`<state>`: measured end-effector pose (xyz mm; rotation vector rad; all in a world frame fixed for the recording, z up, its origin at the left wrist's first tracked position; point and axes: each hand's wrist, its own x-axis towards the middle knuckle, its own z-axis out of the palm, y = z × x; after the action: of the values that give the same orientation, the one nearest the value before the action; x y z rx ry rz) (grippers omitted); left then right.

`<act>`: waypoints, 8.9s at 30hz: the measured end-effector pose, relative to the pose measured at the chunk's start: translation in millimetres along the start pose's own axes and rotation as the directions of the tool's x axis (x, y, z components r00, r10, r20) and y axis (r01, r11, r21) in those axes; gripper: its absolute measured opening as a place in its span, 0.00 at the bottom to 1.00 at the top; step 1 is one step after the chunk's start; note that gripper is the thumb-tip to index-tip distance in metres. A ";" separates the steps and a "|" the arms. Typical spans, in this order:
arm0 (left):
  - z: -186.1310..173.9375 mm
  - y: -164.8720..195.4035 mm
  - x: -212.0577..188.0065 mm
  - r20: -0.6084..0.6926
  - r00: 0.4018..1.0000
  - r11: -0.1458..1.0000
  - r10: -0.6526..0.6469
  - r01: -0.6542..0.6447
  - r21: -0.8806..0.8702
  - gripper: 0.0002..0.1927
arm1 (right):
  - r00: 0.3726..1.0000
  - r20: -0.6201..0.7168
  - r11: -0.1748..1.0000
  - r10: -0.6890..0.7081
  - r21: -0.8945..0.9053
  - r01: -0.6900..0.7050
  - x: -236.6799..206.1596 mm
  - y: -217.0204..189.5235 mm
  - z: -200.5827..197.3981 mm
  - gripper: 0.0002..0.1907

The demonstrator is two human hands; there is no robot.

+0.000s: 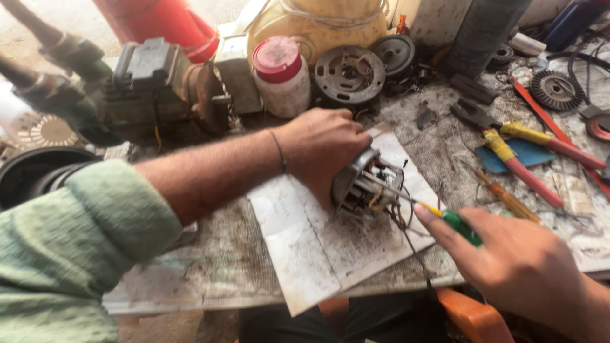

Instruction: The person works on an electric motor at a cluttered workbench, using a screwdriver to loosen the terminal screws on the motor's connection plate, then using pliers to grip and pull the wires free from the motor housing, repositioning the motor between pulls.

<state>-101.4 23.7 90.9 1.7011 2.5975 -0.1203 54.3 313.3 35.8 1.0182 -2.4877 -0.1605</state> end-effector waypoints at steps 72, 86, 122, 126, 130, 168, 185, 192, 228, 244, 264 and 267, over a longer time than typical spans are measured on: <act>1.5 8.1 -8.6 0.012 0.987 0.985 -0.162 0.163 -0.052 0.54 | 0.990 -0.009 0.965 0.139 0.227 -0.133 4.9 -2.5 2.8 0.27; 3.9 7.5 -9.6 -0.019 0.989 0.988 -0.148 0.147 -0.043 0.52 | 0.994 0.004 0.973 0.107 0.204 -0.106 5.2 -0.8 1.3 0.27; 2.6 15.2 -8.2 -0.044 0.989 0.990 -0.140 0.139 -0.023 0.48 | 0.997 -0.072 0.998 -0.021 0.064 0.025 -10.5 5.6 18.0 0.29; 7.2 12.8 -8.6 -0.057 0.987 0.987 -0.151 0.147 -0.071 0.46 | 0.739 0.554 0.352 0.383 0.652 -0.671 -7.5 19.9 32.2 0.25; 6.3 9.7 -11.8 -0.095 0.986 0.987 -0.138 0.129 -0.099 0.46 | 0.765 0.554 0.223 0.329 0.741 -0.633 0.4 26.9 36.6 0.21; 8.1 8.4 -7.8 -0.108 0.993 0.999 -0.043 0.039 -0.033 0.48 | 0.982 -0.075 0.975 0.171 0.154 -0.158 9.6 -16.0 -3.7 0.26; 5.0 8.4 -5.8 -0.110 0.994 0.999 -0.018 0.013 -0.048 0.54 | 0.997 -0.005 0.995 0.076 0.070 -0.075 5.3 -6.0 2.9 0.29; 6.2 12.7 -3.3 -0.109 0.993 0.990 -0.047 0.032 -0.134 0.43 | 0.999 0.032 0.994 0.017 0.104 -0.020 -9.6 5.8 14.7 0.32; 2.1 15.4 6.7 0.089 0.996 0.998 -0.029 0.034 -0.055 0.43 | 0.923 0.335 0.814 0.192 0.470 -0.340 -23.4 26.6 35.5 0.29; -2.0 11.3 4.9 0.049 0.999 0.999 -0.014 0.017 -0.052 0.45 | 0.802 0.437 0.401 0.406 0.704 -0.586 8.0 7.4 7.2 0.23; 4.6 9.5 2.8 -0.019 1.000 0.996 0.003 -0.004 -0.088 0.44 | 0.886 0.217 0.490 0.411 0.766 -0.415 -2.5 1.8 20.7 0.21; 4.8 8.5 2.8 -0.046 0.999 0.995 0.018 -0.023 -0.099 0.45 | 0.885 0.216 0.499 0.412 0.759 -0.418 -2.7 2.2 21.0 0.22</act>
<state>-94.7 29.3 85.6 1.7153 2.5687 0.0482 45.2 315.5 16.7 0.6149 -2.7378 1.2163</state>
